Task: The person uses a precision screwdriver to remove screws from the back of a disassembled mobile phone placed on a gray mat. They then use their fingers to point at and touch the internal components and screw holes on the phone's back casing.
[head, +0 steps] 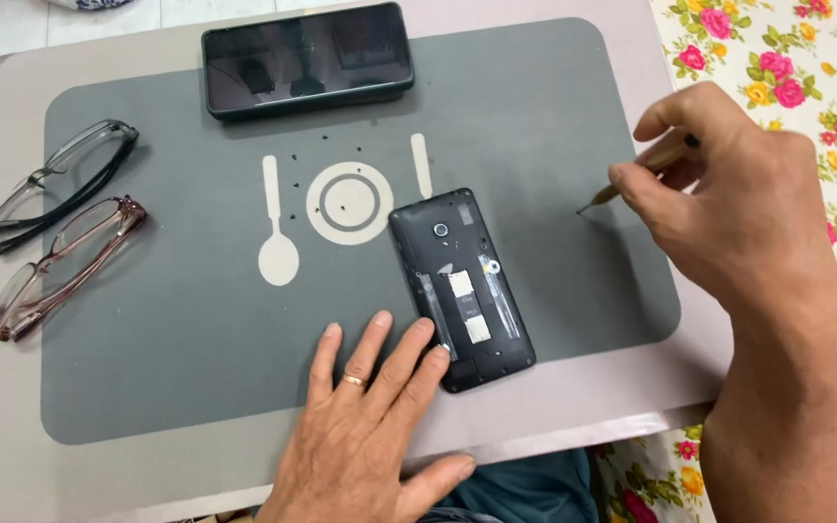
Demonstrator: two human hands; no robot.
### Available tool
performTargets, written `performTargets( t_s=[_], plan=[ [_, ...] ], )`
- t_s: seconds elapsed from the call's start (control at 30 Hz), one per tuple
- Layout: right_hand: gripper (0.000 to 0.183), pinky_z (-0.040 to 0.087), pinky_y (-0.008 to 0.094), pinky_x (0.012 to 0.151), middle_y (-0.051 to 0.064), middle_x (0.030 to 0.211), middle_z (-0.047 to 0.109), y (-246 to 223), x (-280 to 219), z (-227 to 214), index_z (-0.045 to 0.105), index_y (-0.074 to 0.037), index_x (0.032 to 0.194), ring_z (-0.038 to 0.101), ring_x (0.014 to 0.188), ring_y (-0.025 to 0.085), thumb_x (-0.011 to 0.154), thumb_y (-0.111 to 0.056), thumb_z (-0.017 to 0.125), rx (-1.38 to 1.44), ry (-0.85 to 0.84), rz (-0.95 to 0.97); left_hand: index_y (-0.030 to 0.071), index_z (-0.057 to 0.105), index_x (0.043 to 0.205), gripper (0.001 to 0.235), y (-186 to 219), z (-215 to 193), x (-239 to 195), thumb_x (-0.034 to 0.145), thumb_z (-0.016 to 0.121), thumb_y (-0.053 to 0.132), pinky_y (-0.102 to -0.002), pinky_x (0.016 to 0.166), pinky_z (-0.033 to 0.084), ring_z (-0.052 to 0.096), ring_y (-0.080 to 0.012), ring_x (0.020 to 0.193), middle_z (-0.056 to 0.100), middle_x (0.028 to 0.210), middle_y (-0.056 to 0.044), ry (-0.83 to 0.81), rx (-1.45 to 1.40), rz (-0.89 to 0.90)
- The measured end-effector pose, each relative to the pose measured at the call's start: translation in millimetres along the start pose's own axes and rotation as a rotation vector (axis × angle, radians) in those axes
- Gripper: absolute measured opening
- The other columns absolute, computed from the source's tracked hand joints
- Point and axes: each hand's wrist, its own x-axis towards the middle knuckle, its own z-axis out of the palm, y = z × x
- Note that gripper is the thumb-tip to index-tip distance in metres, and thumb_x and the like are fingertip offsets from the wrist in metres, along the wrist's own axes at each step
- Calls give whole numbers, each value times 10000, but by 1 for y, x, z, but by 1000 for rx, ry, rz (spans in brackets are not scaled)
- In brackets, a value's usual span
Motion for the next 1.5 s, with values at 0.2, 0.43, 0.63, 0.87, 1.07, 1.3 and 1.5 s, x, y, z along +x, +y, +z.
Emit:
performTargets(
  t_s=[0.2, 0.43, 0.63, 0.87, 1.07, 1.3, 1.5],
  plan=[
    [342, 526, 315, 858, 88, 981, 780, 7, -5, 4, 635, -36, 1302, 738, 882, 179, 1046, -4, 858, 17, 17, -9, 118, 520, 1587, 945, -1, -1, 1, 906, 744, 733, -706, 1269, 186, 308, -423, 1615, 414, 1737, -123, -85, -52, -14],
    [419, 653, 345, 816, 210, 1179, 605, 100, 3, 40, 500, -12, 1458, 679, 923, 268, 1195, 139, 790, 416, 56, 41, 97, 515, 1585, 838, 2, -11, 4, 969, 645, 651, -706, 1270, 130, 324, -450, 1578, 405, 1726, -157, -116, -170, -61],
    [428, 437, 469, 1416, 115, 1121, 644, 62, 12, 35, 670, 32, 1176, 617, 1234, 215, 1452, -261, 525, 376, 18, 29, 68, 550, 1529, 811, 6, -12, 1, 919, 712, 577, -710, 1300, 193, 387, -453, 1573, 463, 1684, -163, 8, -204, -55],
    [342, 600, 254, 646, 108, 837, 672, -122, 45, 86, 592, -112, 1219, 762, 670, 214, 1013, 32, 824, 817, 92, 11, 96, 567, 1470, 828, 8, -10, 2, 847, 759, 606, -657, 1295, 260, 469, -413, 1530, 507, 1611, -207, 104, -137, -72],
    [268, 628, 261, 585, 154, 809, 768, -153, 51, 116, 612, -106, 1132, 735, 567, 197, 975, -19, 811, 888, 27, 178, 76, 586, 1417, 800, 6, -7, 1, 816, 776, 569, -667, 1285, 290, 475, -422, 1507, 525, 1553, -219, 137, -189, -77],
    [268, 636, 301, 569, 85, 792, 738, -149, 48, 127, 626, -130, 1137, 743, 582, 183, 952, -41, 798, 851, 14, 251, 79, 607, 1419, 836, 7, -2, 1, 756, 807, 547, -641, 1314, 287, 497, -405, 1506, 549, 1557, -216, 185, -203, -92],
    [266, 634, 276, 585, 160, 843, 789, -147, 48, 128, 624, -125, 1138, 734, 578, 192, 961, -39, 803, 827, 2, 220, 88, 605, 1430, 861, 7, -2, 1, 751, 816, 574, -647, 1316, 278, 479, -403, 1523, 539, 1567, -212, 173, -197, -90]
  ],
)
